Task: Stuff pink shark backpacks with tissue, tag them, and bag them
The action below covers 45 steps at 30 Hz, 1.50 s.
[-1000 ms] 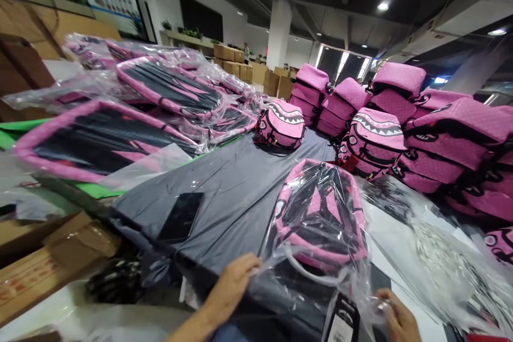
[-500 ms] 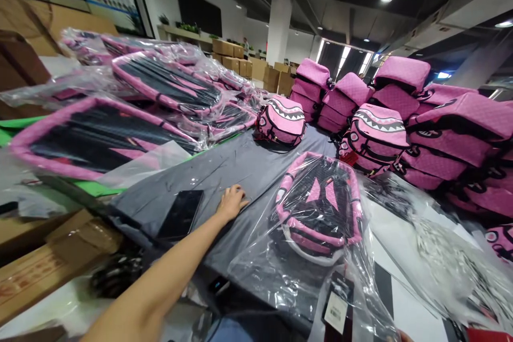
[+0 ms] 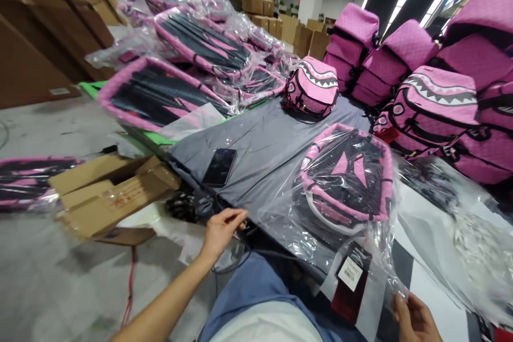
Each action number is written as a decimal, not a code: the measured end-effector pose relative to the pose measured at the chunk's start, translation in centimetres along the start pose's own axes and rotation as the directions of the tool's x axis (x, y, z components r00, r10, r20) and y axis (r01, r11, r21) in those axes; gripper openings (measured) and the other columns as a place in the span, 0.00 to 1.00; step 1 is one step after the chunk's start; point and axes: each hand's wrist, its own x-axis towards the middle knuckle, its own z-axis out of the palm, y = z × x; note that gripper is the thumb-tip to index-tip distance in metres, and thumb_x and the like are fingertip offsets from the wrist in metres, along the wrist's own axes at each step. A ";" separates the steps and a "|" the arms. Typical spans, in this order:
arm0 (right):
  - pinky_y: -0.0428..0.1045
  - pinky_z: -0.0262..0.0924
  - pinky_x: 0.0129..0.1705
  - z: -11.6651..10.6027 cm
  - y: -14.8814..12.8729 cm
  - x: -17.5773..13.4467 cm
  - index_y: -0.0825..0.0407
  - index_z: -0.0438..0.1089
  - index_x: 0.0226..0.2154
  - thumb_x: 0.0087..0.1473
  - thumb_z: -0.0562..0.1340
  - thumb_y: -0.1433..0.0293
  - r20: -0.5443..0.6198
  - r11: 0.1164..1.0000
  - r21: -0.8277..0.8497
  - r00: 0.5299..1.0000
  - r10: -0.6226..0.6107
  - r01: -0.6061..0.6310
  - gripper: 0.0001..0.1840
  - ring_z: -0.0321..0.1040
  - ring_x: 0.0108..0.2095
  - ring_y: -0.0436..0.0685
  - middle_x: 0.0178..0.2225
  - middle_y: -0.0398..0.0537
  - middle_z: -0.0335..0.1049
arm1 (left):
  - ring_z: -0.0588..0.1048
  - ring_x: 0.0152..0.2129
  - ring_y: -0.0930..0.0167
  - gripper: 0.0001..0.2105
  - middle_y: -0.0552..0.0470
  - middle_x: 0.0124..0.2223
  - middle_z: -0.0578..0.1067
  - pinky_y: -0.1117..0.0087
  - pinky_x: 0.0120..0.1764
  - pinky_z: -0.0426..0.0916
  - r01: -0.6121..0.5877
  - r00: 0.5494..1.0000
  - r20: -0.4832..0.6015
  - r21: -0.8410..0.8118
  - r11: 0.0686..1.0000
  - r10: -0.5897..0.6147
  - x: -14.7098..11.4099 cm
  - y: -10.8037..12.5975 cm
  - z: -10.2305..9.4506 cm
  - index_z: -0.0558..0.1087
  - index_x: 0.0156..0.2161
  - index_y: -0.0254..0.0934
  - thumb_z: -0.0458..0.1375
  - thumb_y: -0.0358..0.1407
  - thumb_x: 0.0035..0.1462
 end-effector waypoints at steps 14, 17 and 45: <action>0.48 0.68 0.28 -1.2 -1.3 -2.5 0.53 0.73 0.37 0.32 0.69 0.39 -0.188 0.999 -0.033 0.981 -0.041 0.035 0.40 0.73 0.27 0.57 0.27 0.47 0.74 | 0.77 0.24 0.70 0.09 0.55 0.23 0.74 0.67 0.36 0.76 0.406 0.913 0.111 -0.338 0.849 -0.392 -1.6 -4.4 5.0 0.66 0.22 0.38 0.63 0.35 0.45; 0.48 0.68 0.28 -1.1 -0.5 -2.3 0.54 0.72 0.37 0.35 0.69 0.40 -0.167 0.997 -0.002 0.983 -0.075 0.076 0.38 0.72 0.27 0.56 0.27 0.47 0.75 | 0.75 0.23 0.72 0.09 0.56 0.24 0.73 0.67 0.39 0.77 0.404 0.909 0.062 -0.368 0.838 -0.411 -2.2 -3.6 4.6 0.65 0.24 0.39 0.63 0.33 0.44; 0.54 0.68 0.41 4.3 -3.6 -0.7 0.54 0.71 0.52 0.57 0.63 0.65 0.233 0.834 -0.264 0.871 -0.433 0.485 0.21 0.71 0.38 0.61 0.36 0.52 0.74 | 0.78 0.32 0.61 0.22 0.48 0.31 0.79 0.63 0.36 0.73 -0.049 0.630 0.773 -0.059 0.997 0.076 -9.8 7.2 22.7 0.77 0.35 0.34 0.62 0.54 0.48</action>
